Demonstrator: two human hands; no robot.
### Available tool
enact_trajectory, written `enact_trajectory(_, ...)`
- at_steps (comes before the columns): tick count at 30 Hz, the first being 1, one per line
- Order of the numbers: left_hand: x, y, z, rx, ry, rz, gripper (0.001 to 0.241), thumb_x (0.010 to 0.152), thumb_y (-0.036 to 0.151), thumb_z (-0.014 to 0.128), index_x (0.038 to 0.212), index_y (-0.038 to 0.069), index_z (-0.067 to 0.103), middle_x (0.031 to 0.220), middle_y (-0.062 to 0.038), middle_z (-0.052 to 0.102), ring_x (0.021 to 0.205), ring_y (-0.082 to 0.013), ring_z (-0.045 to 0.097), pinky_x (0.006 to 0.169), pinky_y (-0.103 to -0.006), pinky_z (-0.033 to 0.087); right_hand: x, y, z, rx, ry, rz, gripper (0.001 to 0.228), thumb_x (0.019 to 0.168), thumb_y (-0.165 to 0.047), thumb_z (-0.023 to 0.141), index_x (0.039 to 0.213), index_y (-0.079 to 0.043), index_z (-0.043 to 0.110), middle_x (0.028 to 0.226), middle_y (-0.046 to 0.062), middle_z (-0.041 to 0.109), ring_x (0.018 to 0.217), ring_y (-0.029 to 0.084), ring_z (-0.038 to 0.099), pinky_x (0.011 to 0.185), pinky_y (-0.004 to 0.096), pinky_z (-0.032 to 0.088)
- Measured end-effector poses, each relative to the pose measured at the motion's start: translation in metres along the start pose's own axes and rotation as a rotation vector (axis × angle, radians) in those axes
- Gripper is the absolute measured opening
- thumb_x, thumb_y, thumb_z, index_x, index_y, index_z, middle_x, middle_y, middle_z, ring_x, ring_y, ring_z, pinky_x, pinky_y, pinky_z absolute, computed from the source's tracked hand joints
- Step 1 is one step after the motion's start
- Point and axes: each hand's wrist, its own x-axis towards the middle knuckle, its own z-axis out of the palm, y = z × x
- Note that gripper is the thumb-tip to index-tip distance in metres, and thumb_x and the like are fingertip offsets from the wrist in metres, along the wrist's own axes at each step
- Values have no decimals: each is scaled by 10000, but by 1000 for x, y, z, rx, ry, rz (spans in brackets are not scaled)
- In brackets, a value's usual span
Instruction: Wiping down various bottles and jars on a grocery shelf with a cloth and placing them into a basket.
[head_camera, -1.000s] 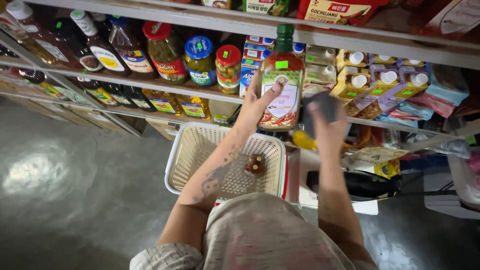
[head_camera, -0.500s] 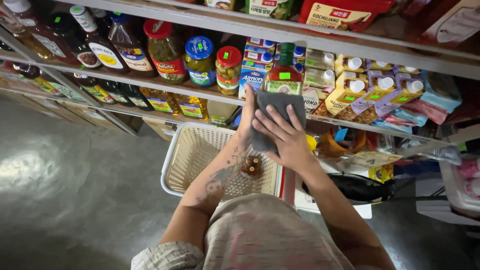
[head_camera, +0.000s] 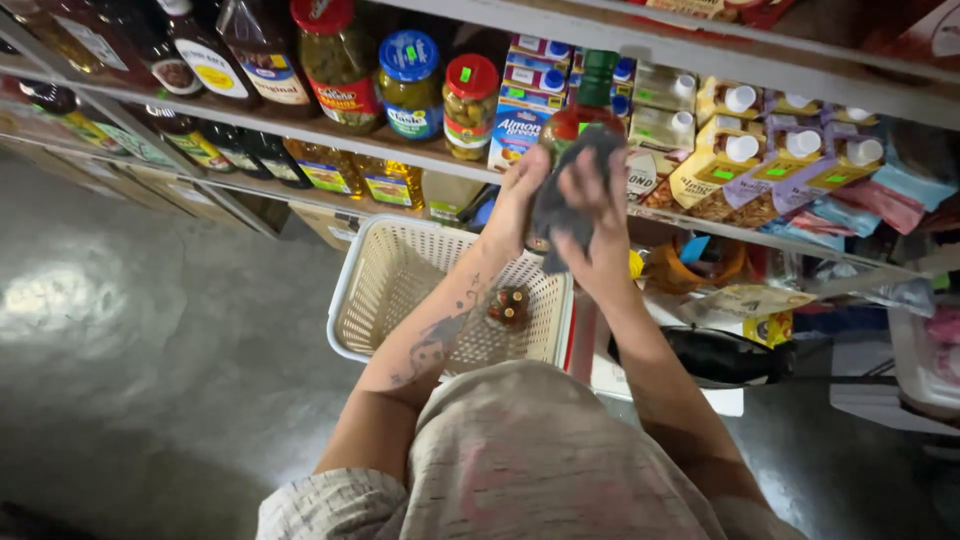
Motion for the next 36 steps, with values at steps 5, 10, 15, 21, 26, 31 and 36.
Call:
enact_trajectory(5, -13, -12, -3, 66, -105, 193, 625, 1042, 510, 631, 1387, -12, 617, 1361, -184, 621, 1210, -182, 554, 1149, -429, 417, 18, -11, 2, 501, 504, 939, 618, 1090, -569, 523, 1522, -128, 494, 1476, 192, 575, 1381, 281, 540, 1170, 415, 411)
enact_trajectory(10, 0, -19, -11, 234, 71, 54, 857, 944, 631, 639, 1455, -47, 519, 1481, -290, 514, 1422, -389, 453, 1201, -552, 338, -7, -37, 3, 226, 272, 453, 668, 1028, -333, 683, 1606, -156, 399, 1623, 258, 238, 1495, 416, 268, 1259, 536, 249)
enact_trajectory(15, -22, 8, 14, 281, 36, 59, 839, 989, 569, 600, 1464, -110, 469, 1528, -356, 413, 1473, -450, 342, 1244, -559, 260, 2, -27, -2, 56, 228, 210, 906, 908, 86, 769, 1659, -210, 359, 1726, 237, 10, 1568, 493, 210, 1290, 479, 323)
enact_trajectory(21, -18, -15, 5, 220, 51, 67, 771, 1020, 581, 514, 1407, -85, 555, 1441, -294, 546, 1415, -355, 445, 1242, -519, 277, 48, -7, -18, 606, 616, 1343, 827, 817, -710, 758, 1369, -106, 637, 1197, 162, 706, 978, 226, 676, 783, 358, 548)
enact_trajectory(26, -22, -3, 22, 316, -26, 113, 655, 1041, 536, 547, 1362, -29, 634, 1387, -234, 619, 1385, -320, 511, 1211, -480, 345, 74, -15, -39, 397, 410, 1015, 673, 1051, -632, 418, 1414, -99, 609, 1404, 242, 611, 1322, 387, 577, 1119, 469, 450)
enact_trajectory(31, -12, 27, 31, 322, 43, 164, 683, 1036, 533, 522, 1380, -52, 601, 1406, -273, 595, 1401, -339, 490, 1220, -485, 333, -3, -3, 19, 498, 562, 1138, 724, 960, -577, 606, 1418, -18, 567, 1335, 243, 603, 1223, 324, 586, 980, 413, 497)
enact_trajectory(36, -19, 32, 42, 307, 37, 149, 797, 994, 578, 527, 1396, -110, 551, 1423, -340, 549, 1419, -423, 452, 1233, -517, 312, 10, -36, -3, -140, 223, 373, 626, 1108, -440, 485, 1667, -259, 269, 1713, 233, 53, 1542, 533, 180, 1209, 665, 332)
